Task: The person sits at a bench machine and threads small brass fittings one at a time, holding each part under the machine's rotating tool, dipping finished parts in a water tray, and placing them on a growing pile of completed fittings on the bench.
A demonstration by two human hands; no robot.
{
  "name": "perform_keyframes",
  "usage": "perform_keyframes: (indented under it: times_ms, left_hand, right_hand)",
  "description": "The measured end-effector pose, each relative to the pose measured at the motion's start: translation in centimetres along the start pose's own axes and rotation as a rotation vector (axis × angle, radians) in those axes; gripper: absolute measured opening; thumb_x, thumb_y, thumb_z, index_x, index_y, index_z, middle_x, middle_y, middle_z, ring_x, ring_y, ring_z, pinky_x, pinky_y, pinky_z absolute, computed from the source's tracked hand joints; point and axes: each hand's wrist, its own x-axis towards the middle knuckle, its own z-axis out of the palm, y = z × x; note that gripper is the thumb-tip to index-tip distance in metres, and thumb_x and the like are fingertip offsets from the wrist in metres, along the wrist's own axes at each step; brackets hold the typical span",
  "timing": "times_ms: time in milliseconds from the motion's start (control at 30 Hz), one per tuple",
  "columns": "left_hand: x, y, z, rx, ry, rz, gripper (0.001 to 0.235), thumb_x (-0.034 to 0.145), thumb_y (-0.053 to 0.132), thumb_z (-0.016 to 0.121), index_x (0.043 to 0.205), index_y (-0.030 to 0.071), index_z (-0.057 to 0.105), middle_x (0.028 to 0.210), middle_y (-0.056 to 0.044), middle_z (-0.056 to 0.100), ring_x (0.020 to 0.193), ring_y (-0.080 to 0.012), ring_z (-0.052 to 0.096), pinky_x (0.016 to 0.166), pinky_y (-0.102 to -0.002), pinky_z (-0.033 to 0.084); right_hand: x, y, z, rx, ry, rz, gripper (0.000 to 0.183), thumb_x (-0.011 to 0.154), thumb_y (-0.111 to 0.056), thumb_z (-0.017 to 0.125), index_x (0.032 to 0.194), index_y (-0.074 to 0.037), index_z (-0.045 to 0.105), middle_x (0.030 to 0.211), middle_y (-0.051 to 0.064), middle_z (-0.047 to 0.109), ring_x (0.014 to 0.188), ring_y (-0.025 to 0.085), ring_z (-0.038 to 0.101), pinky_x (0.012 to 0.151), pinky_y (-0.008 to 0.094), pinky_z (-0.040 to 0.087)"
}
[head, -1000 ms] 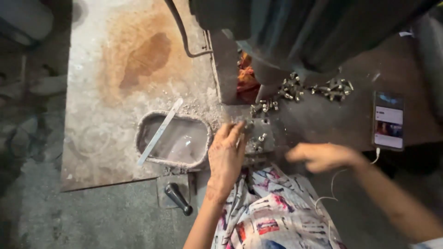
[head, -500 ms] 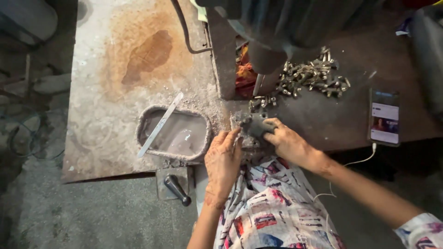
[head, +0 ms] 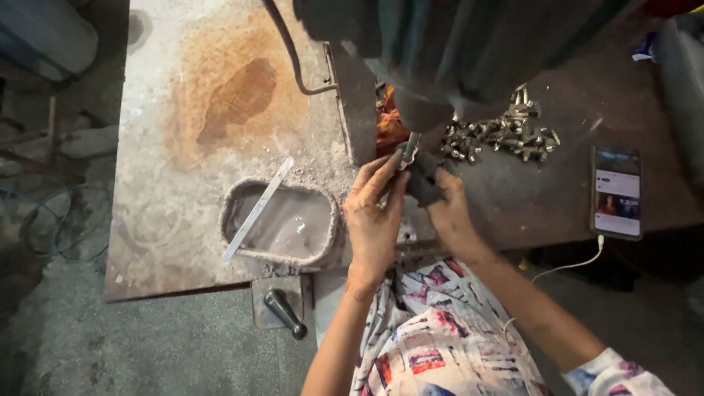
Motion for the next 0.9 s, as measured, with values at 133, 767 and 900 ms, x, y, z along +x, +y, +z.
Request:
perform_keyframes:
  times_ms: [133,767,900]
  left_hand:
    - [-1.0,-0.8,-0.6,-0.185,0.014,-0.035,0.030,0.098,-0.002,0.068,0.127,0.002,0.068,0.124,-0.014,0.069,0.106,-0.0233,0.070,0.090,-0.033,0.059]
    - [-3.8,-12.5,14.7,0.211,-0.378,0.007,0.021,0.096,0.020,0.065,0.116,0.013,0.067,0.113,-0.005,0.067,0.101,-0.0242,0.068,0.086,-0.034,0.054]
    - [-10.2,-10.7,8.4,-0.740,-0.399,-0.745,0.025,0.099,0.012,0.063,0.123,0.005,0.059,0.110,-0.008,0.068,0.097,-0.0157,0.069,0.083,-0.031,0.059]
  right_hand:
    - [-0.5,1.4,0.4,-0.015,0.098,0.021,0.036,0.103,-0.007,0.056,0.137,-0.001,0.066,0.116,0.001,0.070,0.102,0.008,0.063,0.087,0.024,0.054]
    - [-0.6,5.0,-4.6,-0.151,-0.199,-0.055,0.062,0.096,-0.001,0.054,0.155,0.001,0.035,0.155,0.010,0.042,0.145,0.023,0.038,0.121,0.038,0.028]
    - [-0.9,1.8,-2.8,-0.008,-0.174,0.050,0.056,0.096,-0.002,0.056,0.149,0.003,0.039,0.144,0.009,0.048,0.134,0.016,0.048,0.114,0.034,0.041]
